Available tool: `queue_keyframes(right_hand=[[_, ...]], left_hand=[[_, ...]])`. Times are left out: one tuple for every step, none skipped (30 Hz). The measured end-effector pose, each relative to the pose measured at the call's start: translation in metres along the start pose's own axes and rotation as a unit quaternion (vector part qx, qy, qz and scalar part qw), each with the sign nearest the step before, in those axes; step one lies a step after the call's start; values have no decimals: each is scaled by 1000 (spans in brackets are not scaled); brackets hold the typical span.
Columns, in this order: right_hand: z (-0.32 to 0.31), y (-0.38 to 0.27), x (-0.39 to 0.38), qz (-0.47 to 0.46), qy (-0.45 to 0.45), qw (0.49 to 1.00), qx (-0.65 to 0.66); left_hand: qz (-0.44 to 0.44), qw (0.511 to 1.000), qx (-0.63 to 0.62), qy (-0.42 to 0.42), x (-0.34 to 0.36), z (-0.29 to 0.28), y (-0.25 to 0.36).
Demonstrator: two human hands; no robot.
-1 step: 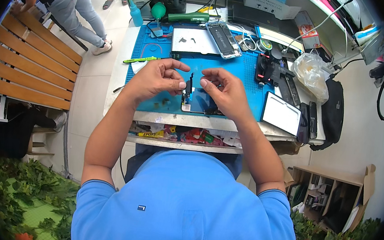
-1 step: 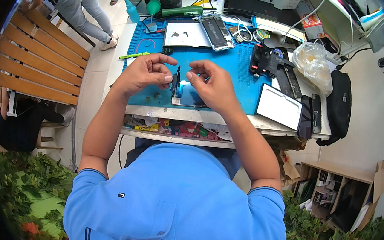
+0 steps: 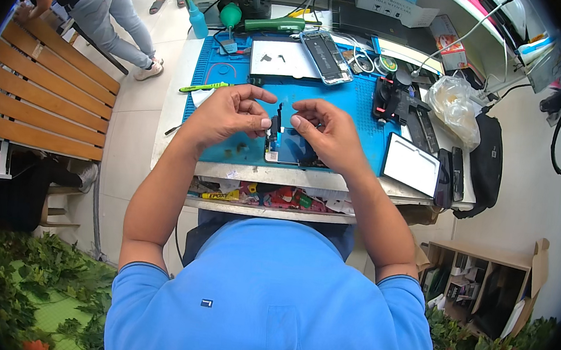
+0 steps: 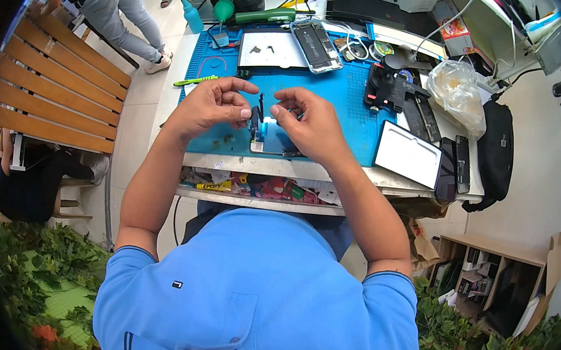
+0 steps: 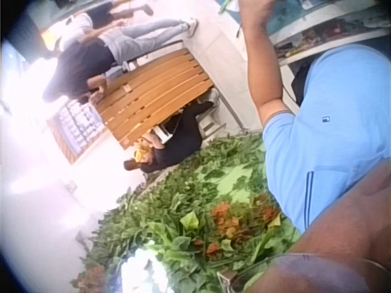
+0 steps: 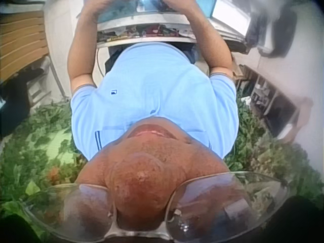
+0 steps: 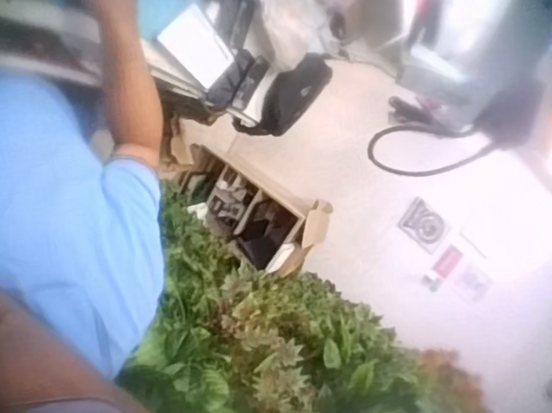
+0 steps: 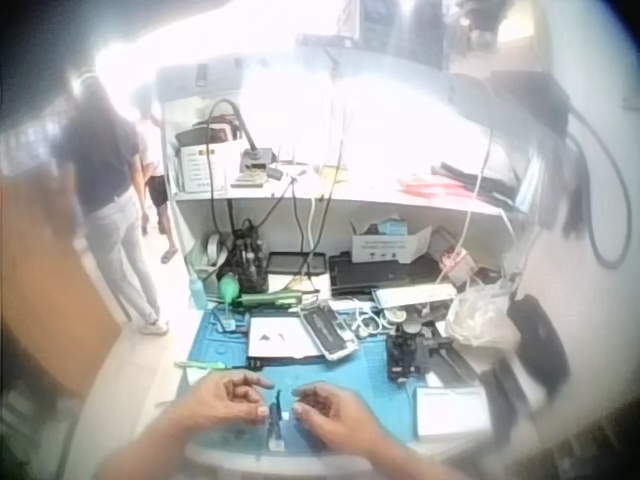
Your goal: The person repairs a smartphone by applying adhesive to the internal frame and using a screwdriver to manipulate and secure internal components. They handle the phone's casing and screen assembly, carefully aligning parts and using tools to adjust connections within the device.
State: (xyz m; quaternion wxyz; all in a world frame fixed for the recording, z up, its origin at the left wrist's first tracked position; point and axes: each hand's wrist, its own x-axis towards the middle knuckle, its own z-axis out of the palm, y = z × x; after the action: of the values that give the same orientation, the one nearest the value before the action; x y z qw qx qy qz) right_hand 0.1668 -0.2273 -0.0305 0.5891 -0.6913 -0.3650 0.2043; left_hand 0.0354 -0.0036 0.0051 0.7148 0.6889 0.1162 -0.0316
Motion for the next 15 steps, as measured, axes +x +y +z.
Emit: queue_keyframes(right_hand=[[-1,0,0,12,-9,1000,-6],[-1,-1,2,22,-18,1000,-12],[-1,-1,3,33,-28,999,-18],[0,-2,2,30,-26,999,-17],[0,-3,1,27,-24,999,-17],[0,-4,1,24,-22,999,-17],[0,-4,0,31,-24,999,-12],[1,-4,-1,39,-27,999,-6],[1,-3,-2,47,-29,998,0],[1,-5,-2,64,-40,997,12],[0,-8,-3,83,-50,995,23],[-1,-10,-4,102,-61,992,35],[-2,-12,-4,119,-71,989,43],[-4,-13,-5,135,-80,986,51],[-4,-14,-5,152,-90,983,59]], left_hand=[[2,1000,6,1,0,0,-1],[4,1000,6,2,0,-1,-2],[6,1000,5,4,1,-3,-3],[9,1000,4,5,1,-3,-4],[9,1000,3,4,1,-3,-3],[8,1000,3,3,0,-2,-3],[8,1000,2,1,0,-1,-2],[12,1000,1,4,-1,-1,-2],[17,1000,0,7,-1,0,-2],[21,1000,-1,9,-1,0,-2],[26,1000,-2,13,-1,0,-3],[31,999,-4,18,-1,1,-4],[35,999,-5,22,-1,1,-4],[43,999,-8,23,0,1,-6],[50,998,-11,23,1,2,-7]])
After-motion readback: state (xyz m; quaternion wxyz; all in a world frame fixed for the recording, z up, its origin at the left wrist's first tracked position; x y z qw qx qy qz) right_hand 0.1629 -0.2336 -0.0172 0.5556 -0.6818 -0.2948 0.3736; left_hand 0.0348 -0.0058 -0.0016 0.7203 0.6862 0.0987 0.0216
